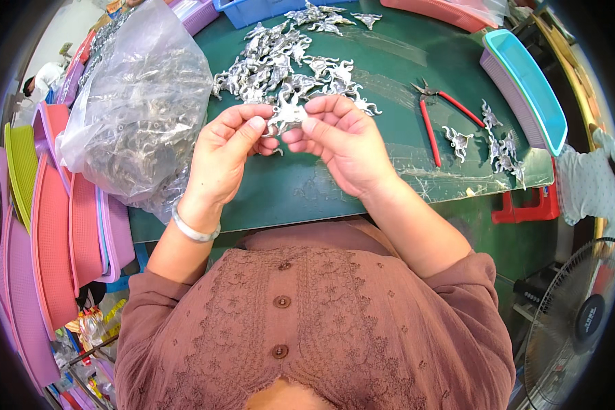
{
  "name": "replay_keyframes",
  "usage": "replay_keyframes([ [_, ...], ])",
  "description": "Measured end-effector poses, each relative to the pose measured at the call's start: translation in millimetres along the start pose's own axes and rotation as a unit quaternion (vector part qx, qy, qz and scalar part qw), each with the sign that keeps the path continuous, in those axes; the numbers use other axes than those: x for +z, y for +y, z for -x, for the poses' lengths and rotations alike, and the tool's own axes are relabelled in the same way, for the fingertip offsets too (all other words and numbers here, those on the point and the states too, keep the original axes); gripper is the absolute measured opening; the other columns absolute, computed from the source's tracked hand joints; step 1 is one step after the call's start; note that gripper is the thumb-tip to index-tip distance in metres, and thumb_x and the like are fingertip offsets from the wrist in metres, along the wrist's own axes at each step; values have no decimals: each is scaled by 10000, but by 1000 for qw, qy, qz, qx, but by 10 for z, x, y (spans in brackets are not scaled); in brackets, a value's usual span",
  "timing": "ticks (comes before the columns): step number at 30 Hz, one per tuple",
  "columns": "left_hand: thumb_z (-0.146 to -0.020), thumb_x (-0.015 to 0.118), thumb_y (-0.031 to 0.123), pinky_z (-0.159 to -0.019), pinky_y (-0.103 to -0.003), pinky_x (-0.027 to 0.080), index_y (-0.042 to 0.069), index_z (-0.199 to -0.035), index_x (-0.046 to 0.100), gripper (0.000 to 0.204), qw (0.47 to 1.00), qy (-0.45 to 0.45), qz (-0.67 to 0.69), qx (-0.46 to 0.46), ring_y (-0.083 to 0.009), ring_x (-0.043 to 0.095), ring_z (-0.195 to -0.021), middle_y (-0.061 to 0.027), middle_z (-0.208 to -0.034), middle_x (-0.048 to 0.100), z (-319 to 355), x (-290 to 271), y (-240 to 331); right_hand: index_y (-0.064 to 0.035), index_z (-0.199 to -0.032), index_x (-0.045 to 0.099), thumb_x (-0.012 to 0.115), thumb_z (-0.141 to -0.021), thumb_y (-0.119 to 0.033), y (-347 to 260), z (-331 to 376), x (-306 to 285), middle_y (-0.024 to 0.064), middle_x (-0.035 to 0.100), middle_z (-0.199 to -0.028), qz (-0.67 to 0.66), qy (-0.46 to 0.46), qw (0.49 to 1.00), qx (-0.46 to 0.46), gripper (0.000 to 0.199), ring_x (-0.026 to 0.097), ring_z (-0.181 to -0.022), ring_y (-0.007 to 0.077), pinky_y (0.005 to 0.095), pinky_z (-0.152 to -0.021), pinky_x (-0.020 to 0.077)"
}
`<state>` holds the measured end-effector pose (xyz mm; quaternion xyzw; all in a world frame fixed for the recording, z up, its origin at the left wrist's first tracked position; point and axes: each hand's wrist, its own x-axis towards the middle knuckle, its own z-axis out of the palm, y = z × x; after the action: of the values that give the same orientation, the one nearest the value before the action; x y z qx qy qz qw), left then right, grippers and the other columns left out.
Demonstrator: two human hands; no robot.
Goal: The person uses red-handled pliers to trim small silver metal pieces on a green workbench. They pick up the metal parts, cut off excess material, and place the finished pieces into a plastic bag.
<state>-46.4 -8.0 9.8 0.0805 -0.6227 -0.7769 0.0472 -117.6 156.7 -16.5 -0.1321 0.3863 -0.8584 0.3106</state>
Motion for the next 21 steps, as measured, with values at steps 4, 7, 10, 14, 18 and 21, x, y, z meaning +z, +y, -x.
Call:
replay_keyframes([
  [4,-874,543,112,-641,-221,459,8,-979,587,154,997,13,74,-5,-93,563,-686,-34,-805,593,-19,-55,-68,-23,-1011,487,531,-851,-8,96,38,71,126,597,-925,-10,4,1000,23,167,622,-840,219,316,-741,515],
  [7,-876,545,124,-649,-218,457,7,-997,579,171,993,13,118,-18,-93,561,-699,-37,-826,592,8,-72,-93,-24,-1019,485,536,-846,-4,130,45,99,121,597,-928,-11,10,1000,13,181,619,-846,209,308,-747,512],
  [10,-895,516,149,-686,-232,459,9,-1037,559,204,996,9,84,-19,-106,562,-737,-52,-883,593,33,-55,-127,-20,-1034,490,540,-839,14,143,67,106,110,598,-933,19,23,999,-22,205,614,-845,192,296,-753,504],
  [14,-933,430,230,-815,-309,457,11,-1133,504,306,989,-31,134,-62,-173,569,-870,-88,-1000,588,66,-101,-196,-15,-1008,537,560,-800,62,222,86,71,92,603,-943,230,25,953,-193,222,607,-823,184,280,-749,490],
  [18,-945,396,287,-880,-380,447,27,-1191,449,362,921,-72,368,-109,-219,569,-955,-110,-1032,580,139,30,-165,-12,-895,588,602,-717,97,132,86,101,105,600,-963,546,-45,724,-419,209,601,-815,227,280,-728,485],
  [21,-955,352,281,-931,-414,413,15,-1212,428,377,903,-91,408,-105,-245,537,-1026,-126,-1104,554,154,0,-194,-16,-848,592,615,-679,97,144,113,125,124,587,-1000,559,-78,716,-410,205,594,-861,258,294,-729,486],
])
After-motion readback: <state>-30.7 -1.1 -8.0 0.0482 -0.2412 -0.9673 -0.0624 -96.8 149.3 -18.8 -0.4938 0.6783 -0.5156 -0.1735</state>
